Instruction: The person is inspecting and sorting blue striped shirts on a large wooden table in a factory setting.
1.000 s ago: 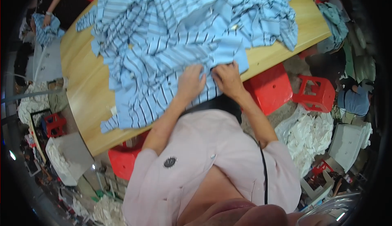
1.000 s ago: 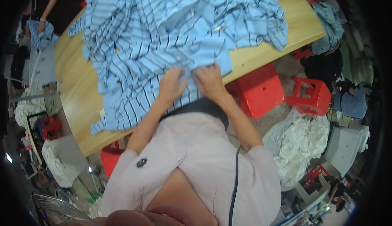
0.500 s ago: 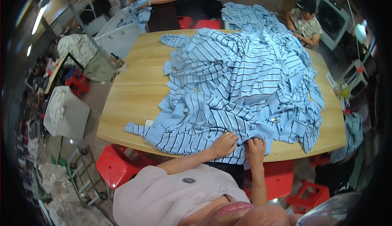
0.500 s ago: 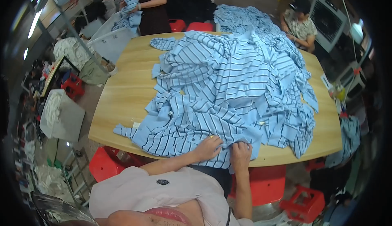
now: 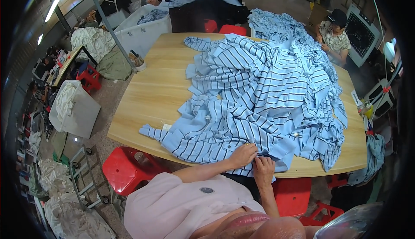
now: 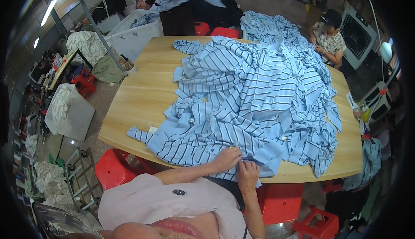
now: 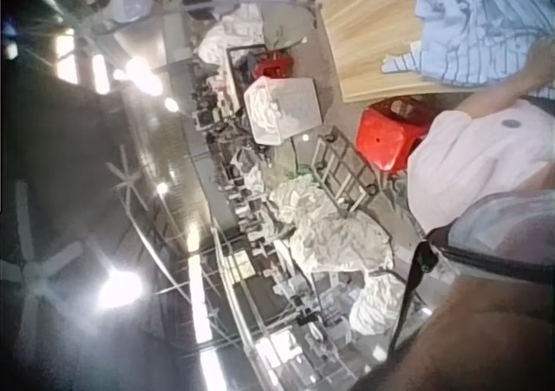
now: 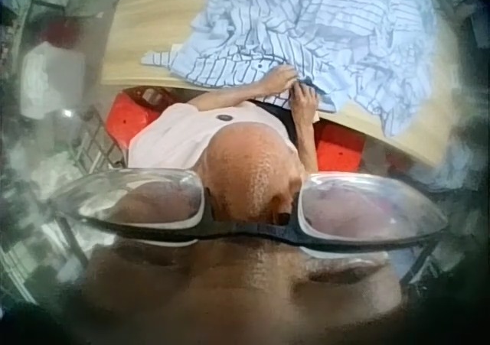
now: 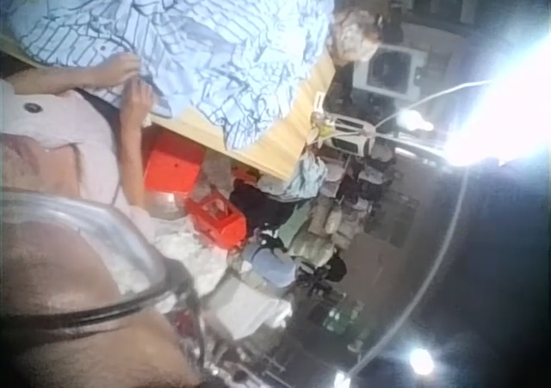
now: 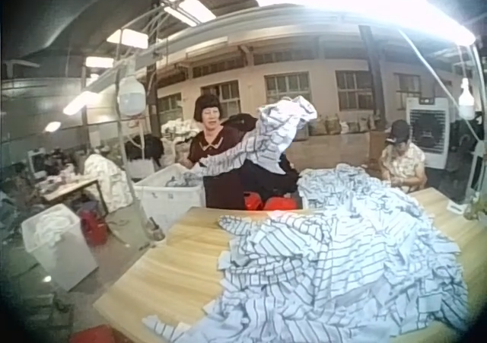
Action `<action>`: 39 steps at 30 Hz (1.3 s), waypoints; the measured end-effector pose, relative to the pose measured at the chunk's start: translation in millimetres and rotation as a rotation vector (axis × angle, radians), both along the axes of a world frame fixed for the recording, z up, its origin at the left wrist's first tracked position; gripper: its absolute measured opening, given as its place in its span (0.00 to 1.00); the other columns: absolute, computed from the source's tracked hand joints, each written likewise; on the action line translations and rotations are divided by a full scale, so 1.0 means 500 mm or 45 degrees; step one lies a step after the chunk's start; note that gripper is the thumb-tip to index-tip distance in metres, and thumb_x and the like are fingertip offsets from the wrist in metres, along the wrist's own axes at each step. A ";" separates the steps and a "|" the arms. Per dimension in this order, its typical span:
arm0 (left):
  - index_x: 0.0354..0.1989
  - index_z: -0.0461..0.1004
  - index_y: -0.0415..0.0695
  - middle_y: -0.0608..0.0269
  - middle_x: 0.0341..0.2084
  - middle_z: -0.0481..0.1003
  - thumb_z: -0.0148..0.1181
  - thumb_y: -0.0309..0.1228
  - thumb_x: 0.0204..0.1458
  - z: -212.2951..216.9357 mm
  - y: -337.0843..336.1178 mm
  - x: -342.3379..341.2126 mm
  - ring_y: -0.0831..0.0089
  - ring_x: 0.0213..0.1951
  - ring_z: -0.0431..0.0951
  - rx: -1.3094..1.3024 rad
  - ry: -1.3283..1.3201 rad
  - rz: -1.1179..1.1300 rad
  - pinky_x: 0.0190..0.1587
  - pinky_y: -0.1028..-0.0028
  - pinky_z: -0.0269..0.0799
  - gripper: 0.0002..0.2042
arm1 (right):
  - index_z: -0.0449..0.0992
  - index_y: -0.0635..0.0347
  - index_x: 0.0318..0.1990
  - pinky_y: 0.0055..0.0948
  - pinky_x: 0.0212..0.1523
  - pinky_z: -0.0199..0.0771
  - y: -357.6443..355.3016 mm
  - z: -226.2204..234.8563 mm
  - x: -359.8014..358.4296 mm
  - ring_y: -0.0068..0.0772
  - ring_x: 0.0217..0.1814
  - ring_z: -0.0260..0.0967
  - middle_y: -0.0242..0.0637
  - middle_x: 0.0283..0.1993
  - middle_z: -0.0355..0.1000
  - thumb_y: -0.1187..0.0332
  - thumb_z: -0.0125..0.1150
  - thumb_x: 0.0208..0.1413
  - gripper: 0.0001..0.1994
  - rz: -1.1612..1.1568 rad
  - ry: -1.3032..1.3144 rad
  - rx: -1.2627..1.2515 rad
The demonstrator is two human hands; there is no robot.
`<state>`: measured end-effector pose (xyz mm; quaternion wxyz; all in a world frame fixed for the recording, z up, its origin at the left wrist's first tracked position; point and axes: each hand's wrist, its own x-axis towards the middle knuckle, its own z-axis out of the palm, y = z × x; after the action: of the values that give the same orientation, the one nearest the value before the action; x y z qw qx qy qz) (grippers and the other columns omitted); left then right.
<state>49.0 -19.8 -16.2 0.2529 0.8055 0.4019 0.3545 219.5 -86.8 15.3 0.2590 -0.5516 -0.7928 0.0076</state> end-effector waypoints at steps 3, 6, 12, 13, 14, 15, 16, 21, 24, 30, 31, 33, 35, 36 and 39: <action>0.40 0.78 0.40 0.52 0.36 0.75 0.63 0.30 0.61 0.001 -0.002 0.002 0.50 0.43 0.79 -0.076 -0.002 0.018 0.47 0.56 0.74 0.06 | 0.83 0.57 0.51 0.43 0.53 0.70 -0.009 -0.009 0.004 0.44 0.55 0.75 0.36 0.53 0.79 0.70 0.72 0.56 0.14 -0.001 0.099 -0.016; 0.42 0.80 0.41 0.54 0.37 0.76 0.63 0.30 0.61 -0.003 0.005 -0.003 0.51 0.43 0.79 -0.046 -0.057 -0.029 0.47 0.56 0.73 0.06 | 0.83 0.57 0.50 0.47 0.53 0.71 0.011 -0.010 0.025 0.46 0.53 0.75 0.38 0.50 0.79 0.72 0.72 0.55 0.15 0.084 0.256 -0.045; 0.43 0.80 0.45 0.58 0.40 0.77 0.61 0.35 0.64 0.004 0.011 0.000 0.54 0.46 0.79 -0.032 0.029 -0.090 0.49 0.57 0.71 0.08 | 0.84 0.56 0.47 0.47 0.45 0.72 0.031 -0.009 0.048 0.46 0.48 0.75 0.37 0.42 0.76 0.73 0.72 0.52 0.13 0.139 0.198 -0.077; 0.43 0.80 0.45 0.58 0.39 0.77 0.61 0.36 0.64 0.005 0.010 -0.001 0.54 0.45 0.79 -0.040 0.040 -0.099 0.49 0.58 0.71 0.09 | 0.84 0.57 0.46 0.46 0.44 0.72 0.032 -0.011 0.050 0.46 0.47 0.75 0.36 0.41 0.76 0.73 0.72 0.52 0.13 0.141 0.223 -0.095; 0.43 0.80 0.45 0.58 0.39 0.77 0.61 0.36 0.64 0.006 0.006 -0.004 0.54 0.45 0.79 -0.041 0.039 -0.091 0.49 0.58 0.71 0.09 | 0.84 0.57 0.44 0.46 0.43 0.72 0.035 -0.017 0.048 0.45 0.46 0.75 0.35 0.41 0.76 0.74 0.72 0.52 0.11 0.177 0.246 -0.022; 0.43 0.80 0.45 0.58 0.39 0.77 0.62 0.36 0.64 0.007 0.000 -0.010 0.55 0.45 0.79 -0.041 0.041 -0.062 0.48 0.58 0.70 0.09 | 0.85 0.58 0.44 0.45 0.44 0.72 0.028 -0.028 0.040 0.45 0.45 0.75 0.37 0.41 0.77 0.75 0.72 0.52 0.11 0.161 0.230 0.014; 0.43 0.79 0.45 0.58 0.38 0.77 0.62 0.37 0.64 0.012 -0.002 -0.007 0.55 0.45 0.79 -0.040 0.041 -0.053 0.48 0.58 0.70 0.09 | 0.85 0.59 0.43 0.45 0.45 0.73 0.017 -0.031 0.034 0.46 0.45 0.76 0.38 0.41 0.78 0.76 0.72 0.52 0.10 0.126 0.210 0.052; 0.41 0.80 0.44 0.58 0.36 0.80 0.65 0.33 0.61 0.002 0.002 0.002 0.55 0.41 0.80 -0.072 -0.116 -0.124 0.44 0.58 0.70 0.07 | 0.85 0.59 0.43 0.43 0.44 0.76 0.002 -0.023 0.032 0.47 0.44 0.78 0.39 0.40 0.80 0.75 0.73 0.52 0.10 0.030 0.313 0.025; 0.39 0.81 0.39 0.51 0.34 0.80 0.65 0.30 0.61 0.002 0.013 -0.002 0.50 0.38 0.80 -0.071 -0.111 -0.161 0.43 0.57 0.73 0.07 | 0.86 0.59 0.43 0.41 0.43 0.80 0.019 -0.029 0.051 0.47 0.42 0.79 0.41 0.40 0.80 0.72 0.73 0.54 0.09 0.115 0.471 -0.174; 0.38 0.76 0.34 0.50 0.31 0.75 0.62 0.24 0.63 0.000 0.018 -0.035 0.54 0.32 0.76 -0.071 -0.049 -0.074 0.38 0.62 0.71 0.04 | 0.81 0.55 0.39 0.40 0.47 0.74 0.057 -0.033 0.021 0.37 0.43 0.73 0.34 0.37 0.73 0.65 0.64 0.52 0.08 0.278 0.056 0.400; 0.38 0.76 0.35 0.50 0.31 0.74 0.62 0.23 0.63 0.005 0.016 -0.030 0.53 0.33 0.75 -0.069 -0.054 -0.102 0.38 0.61 0.71 0.04 | 0.81 0.56 0.39 0.40 0.47 0.74 0.054 -0.040 0.017 0.37 0.43 0.73 0.35 0.37 0.73 0.65 0.64 0.52 0.08 0.276 0.035 0.433; 0.38 0.75 0.35 0.51 0.32 0.73 0.63 0.23 0.61 0.013 0.016 -0.014 0.53 0.32 0.74 -0.110 -0.076 -0.135 0.36 0.60 0.70 0.04 | 0.81 0.56 0.37 0.40 0.48 0.75 0.037 -0.051 0.028 0.39 0.44 0.75 0.35 0.36 0.74 0.65 0.67 0.51 0.09 0.186 0.072 0.336; 0.37 0.75 0.35 0.52 0.31 0.72 0.64 0.23 0.61 0.010 0.017 0.000 0.56 0.31 0.73 -0.089 -0.069 -0.185 0.36 0.62 0.70 0.04 | 0.82 0.57 0.35 0.41 0.48 0.76 0.022 -0.056 0.037 0.42 0.44 0.77 0.36 0.36 0.76 0.66 0.69 0.48 0.07 -0.051 0.431 -0.198; 0.37 0.75 0.34 0.53 0.30 0.72 0.64 0.23 0.61 0.009 0.016 -0.001 0.59 0.30 0.73 -0.067 -0.051 -0.222 0.35 0.65 0.70 0.05 | 0.82 0.57 0.32 0.42 0.49 0.76 0.019 -0.050 0.030 0.44 0.43 0.77 0.36 0.35 0.76 0.67 0.70 0.46 0.06 -0.109 0.455 -0.226; 0.37 0.75 0.35 0.52 0.31 0.73 0.64 0.22 0.61 0.008 0.013 -0.014 0.57 0.32 0.74 -0.081 -0.057 -0.197 0.37 0.62 0.70 0.04 | 0.84 0.54 0.31 0.45 0.46 0.78 0.033 -0.033 0.016 0.43 0.43 0.79 0.35 0.34 0.76 0.67 0.67 0.48 0.04 -0.070 0.132 -0.131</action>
<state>42.1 -13.5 -12.3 0.3139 0.8176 0.3438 0.3388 227.6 -70.4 -1.4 0.2711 -0.5847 -0.7615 0.0697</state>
